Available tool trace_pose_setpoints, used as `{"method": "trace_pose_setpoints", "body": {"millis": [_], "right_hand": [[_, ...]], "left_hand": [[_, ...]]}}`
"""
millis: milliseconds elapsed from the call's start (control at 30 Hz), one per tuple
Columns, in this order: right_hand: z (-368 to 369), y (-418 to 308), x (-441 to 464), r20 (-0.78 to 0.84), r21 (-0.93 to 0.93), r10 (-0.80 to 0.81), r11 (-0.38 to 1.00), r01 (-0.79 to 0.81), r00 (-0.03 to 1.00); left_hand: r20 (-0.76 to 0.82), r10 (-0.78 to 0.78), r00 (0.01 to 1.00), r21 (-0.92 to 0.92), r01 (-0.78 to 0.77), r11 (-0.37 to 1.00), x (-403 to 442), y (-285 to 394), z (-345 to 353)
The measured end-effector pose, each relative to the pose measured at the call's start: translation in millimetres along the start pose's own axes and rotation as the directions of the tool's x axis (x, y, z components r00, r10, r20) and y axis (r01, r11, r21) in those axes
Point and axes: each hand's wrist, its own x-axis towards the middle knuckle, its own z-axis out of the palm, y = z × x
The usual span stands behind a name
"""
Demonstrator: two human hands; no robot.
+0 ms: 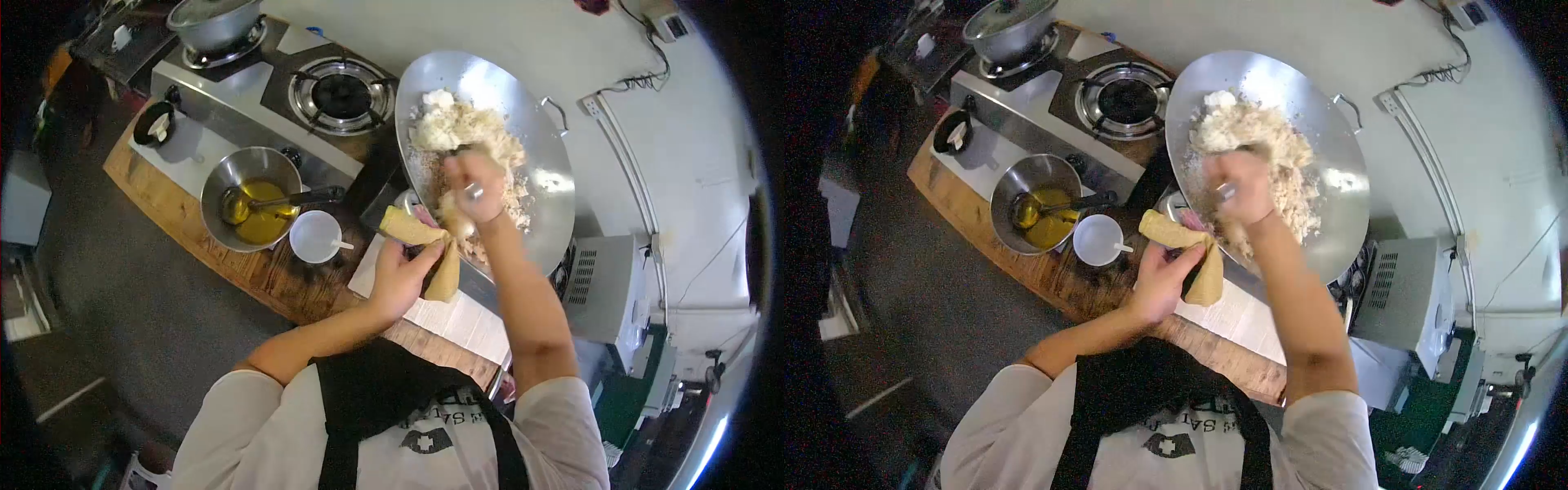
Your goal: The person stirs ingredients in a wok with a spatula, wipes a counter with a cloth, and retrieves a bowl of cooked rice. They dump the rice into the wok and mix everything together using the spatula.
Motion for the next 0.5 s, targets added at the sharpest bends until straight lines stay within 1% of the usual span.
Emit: {"method": "trace_pose_setpoints", "body": {"millis": [33,67,100,133,167,200,233,267,300,333,367,400,433,467,500], "right_hand": [[-16,24,-2,-0.236,-0.138,0.219,0.957,-0.256,0.947],[-43,42,-15,-0.351,0.005,0.327,0.938,-0.347,0.878],[-71,60,-27,-0.456,0.165,0.425,0.904,-0.394,0.783],[-95,37,-20,-0.413,0.408,0.467,0.862,-0.300,0.782],[-126,-7,-10,-0.360,0.623,0.503,0.756,-0.200,0.786],[-144,-49,-6,-0.238,0.904,0.436,0.425,0.035,0.868],[-156,-82,-12,-0.201,0.905,0.426,0.426,0.000,0.882],[-149,-130,-8,-0.302,0.720,0.380,0.692,-0.052,0.874],[-139,-166,-8,-0.307,0.623,0.444,0.763,-0.175,0.842],[-131,-177,-23,-0.239,0.665,0.433,0.725,-0.178,0.869],[-114,-168,-40,-0.166,0.534,0.366,0.814,-0.228,0.916],[-97,-160,-58,-0.092,0.381,0.294,0.893,-0.239,0.952],[-80,-152,-75,-0.016,0.228,0.219,0.951,-0.209,0.976],[-59,-112,-76,0.135,0.082,-0.001,0.997,-0.010,0.991],[-58,-114,-79,0.134,0.084,0.004,0.996,-0.015,0.991]], "left_hand": [[-0.002,0.004,1.000,-0.031,-0.004,1.000,-1,-2,-1],[0.012,0.007,1.000,-0.054,-0.006,0.999,-1,-2,-1],[0.030,0.007,1.000,-0.055,-0.006,0.998,-1,0,-1],[0.046,0.006,0.999,-0.056,-0.004,0.998,-2,4,-1],[0.066,0.000,0.998,-0.058,0.004,0.998,-4,5,-2],[0.051,0.001,0.999,-0.055,0.001,0.999,-6,2,-3],[0.043,0.000,0.999,-0.051,0.002,0.999,-8,-1,-3],[0.040,0.000,0.999,-0.046,0.002,0.999,-8,-2,-1],[0.022,-0.065,0.998,-0.109,0.067,0.992,-10,6,4],[0.035,-0.093,0.995,-0.033,0.094,0.995,-12,13,6],[0.046,-0.112,0.993,-0.068,0.115,0.991,-14,10,4],[0.053,-0.127,0.991,-0.101,0.131,0.986,-15,7,3],[0.046,-0.115,0.992,-0.082,0.119,0.990,-15,4,3],[0.036,-0.103,0.994,-0.064,0.105,0.992,-16,1,3],[0.023,-0.092,0.995,-0.047,0.093,0.995,-18,-3,2]]}}
